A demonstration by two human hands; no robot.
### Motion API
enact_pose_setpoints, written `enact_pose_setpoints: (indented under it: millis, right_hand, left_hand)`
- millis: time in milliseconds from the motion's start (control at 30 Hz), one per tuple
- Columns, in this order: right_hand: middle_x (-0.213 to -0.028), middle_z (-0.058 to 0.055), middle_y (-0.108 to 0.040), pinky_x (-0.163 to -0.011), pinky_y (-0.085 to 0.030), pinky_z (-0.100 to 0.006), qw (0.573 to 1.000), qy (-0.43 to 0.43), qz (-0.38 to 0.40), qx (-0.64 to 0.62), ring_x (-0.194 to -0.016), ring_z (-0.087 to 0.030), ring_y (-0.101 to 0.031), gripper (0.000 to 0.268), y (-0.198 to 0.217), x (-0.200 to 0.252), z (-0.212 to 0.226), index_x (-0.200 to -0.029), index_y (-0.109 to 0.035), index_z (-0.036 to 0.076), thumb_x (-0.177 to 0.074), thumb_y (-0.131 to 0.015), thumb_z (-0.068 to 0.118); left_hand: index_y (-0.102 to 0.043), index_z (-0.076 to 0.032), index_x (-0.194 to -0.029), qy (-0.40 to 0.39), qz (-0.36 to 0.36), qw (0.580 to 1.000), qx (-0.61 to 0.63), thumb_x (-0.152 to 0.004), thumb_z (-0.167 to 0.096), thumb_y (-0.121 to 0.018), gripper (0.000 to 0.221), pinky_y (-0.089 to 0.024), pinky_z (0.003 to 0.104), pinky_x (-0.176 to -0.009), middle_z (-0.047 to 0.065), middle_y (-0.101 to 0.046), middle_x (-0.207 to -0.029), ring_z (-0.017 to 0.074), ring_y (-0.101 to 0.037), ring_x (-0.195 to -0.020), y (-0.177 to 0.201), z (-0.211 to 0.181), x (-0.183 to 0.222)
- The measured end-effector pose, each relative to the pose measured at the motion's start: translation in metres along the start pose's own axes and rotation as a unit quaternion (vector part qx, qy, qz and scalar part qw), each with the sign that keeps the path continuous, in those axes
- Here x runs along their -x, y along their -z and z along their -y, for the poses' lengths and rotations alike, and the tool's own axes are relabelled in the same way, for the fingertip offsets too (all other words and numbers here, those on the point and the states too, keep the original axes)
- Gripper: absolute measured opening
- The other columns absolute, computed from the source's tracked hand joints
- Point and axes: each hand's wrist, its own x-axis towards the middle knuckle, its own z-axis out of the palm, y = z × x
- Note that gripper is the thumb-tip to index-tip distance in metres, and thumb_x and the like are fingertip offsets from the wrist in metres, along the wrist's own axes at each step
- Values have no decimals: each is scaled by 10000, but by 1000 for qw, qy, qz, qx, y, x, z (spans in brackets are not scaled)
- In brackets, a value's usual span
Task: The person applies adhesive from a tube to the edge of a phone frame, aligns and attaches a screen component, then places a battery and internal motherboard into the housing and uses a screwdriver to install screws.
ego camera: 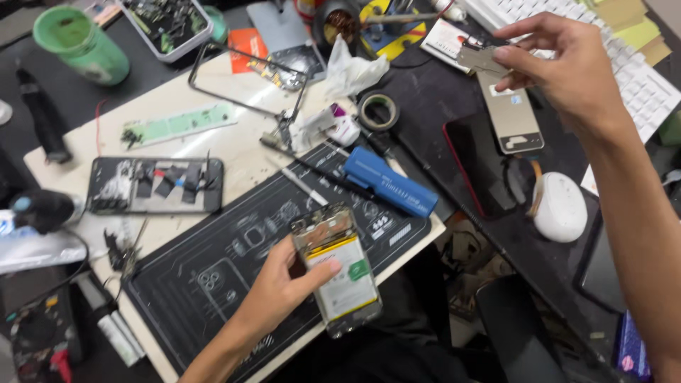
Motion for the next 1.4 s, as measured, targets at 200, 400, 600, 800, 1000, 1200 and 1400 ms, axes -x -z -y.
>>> enact_pose_setpoints:
  millis: [200,400,600,800,1000,1200,1400]
  right_hand:
    - [-960,-78,-672,-803,-586,-244,995,22,-42,-88,-806,-133,-699,308,-53,59,43,-1279,-647,-14,-985,-719,43]
    - [-951,-94,-732,-793,-573,-268,987,-47,57,-143,-847,-154,-714,190,-120,87,63,-1123,-675,-34,-939,-701,4]
    - [-1045,-74,-696,-849,-578,-270,984,-55,86,-143,-949,-146,-720,184,-136,101,69,-1097,-707,-35,-930,-682,38]
    - [-922,-96,-717,-731,-548,-267,969,-156,107,-156,-802,-147,-692,207,-145,111,63,-1092,-744,-50,-896,-721,13]
    - [-908,-72,-726,-655,-580,-248,956,-175,123,-200,-762,-102,-691,227,-171,113,60,-1069,-686,-21,-854,-742,26]
    - [-859,-68,-737,-616,-532,-235,955,-186,137,-185,-692,-101,-660,223,-178,109,60,-1052,-687,-15,-850,-762,41]
    - [-834,-62,-727,-598,-513,-227,956,-190,141,-175,-671,-96,-648,220,-180,108,58,-1043,-695,-10,-844,-769,48]
  left_hand:
    - [-605,1,-1248,-33,34,999,22,-911,-210,-730,417,-582,328,-909,92,-738,-1120,154,-703,-1009,2,1,7]
    - [-605,13,-1266,-48,57,995,63,-942,-206,-712,405,-564,325,-927,90,-719,-1159,147,-677,-1041,8,-4,9]
    - [-594,-1,-1298,-27,70,996,50,-961,-217,-673,408,-542,306,-946,65,-712,-1172,124,-653,-1061,14,-8,9]
    - [-574,4,-1337,-15,75,995,69,-966,-192,-656,428,-522,323,-980,71,-696,-1198,133,-631,-1098,18,-5,8]
    - [-556,8,-1350,-31,80,994,63,-964,-146,-619,421,-496,354,-1028,91,-669,-1229,160,-613,-1146,20,1,6]
    - [-533,23,-1398,-53,98,992,63,-980,-167,-586,463,-448,361,-1082,120,-638,-1286,188,-573,-1227,21,5,7]
    - [-542,29,-1393,-45,97,993,50,-988,-200,-534,465,-455,358,-1067,116,-655,-1263,199,-585,-1203,22,3,8]
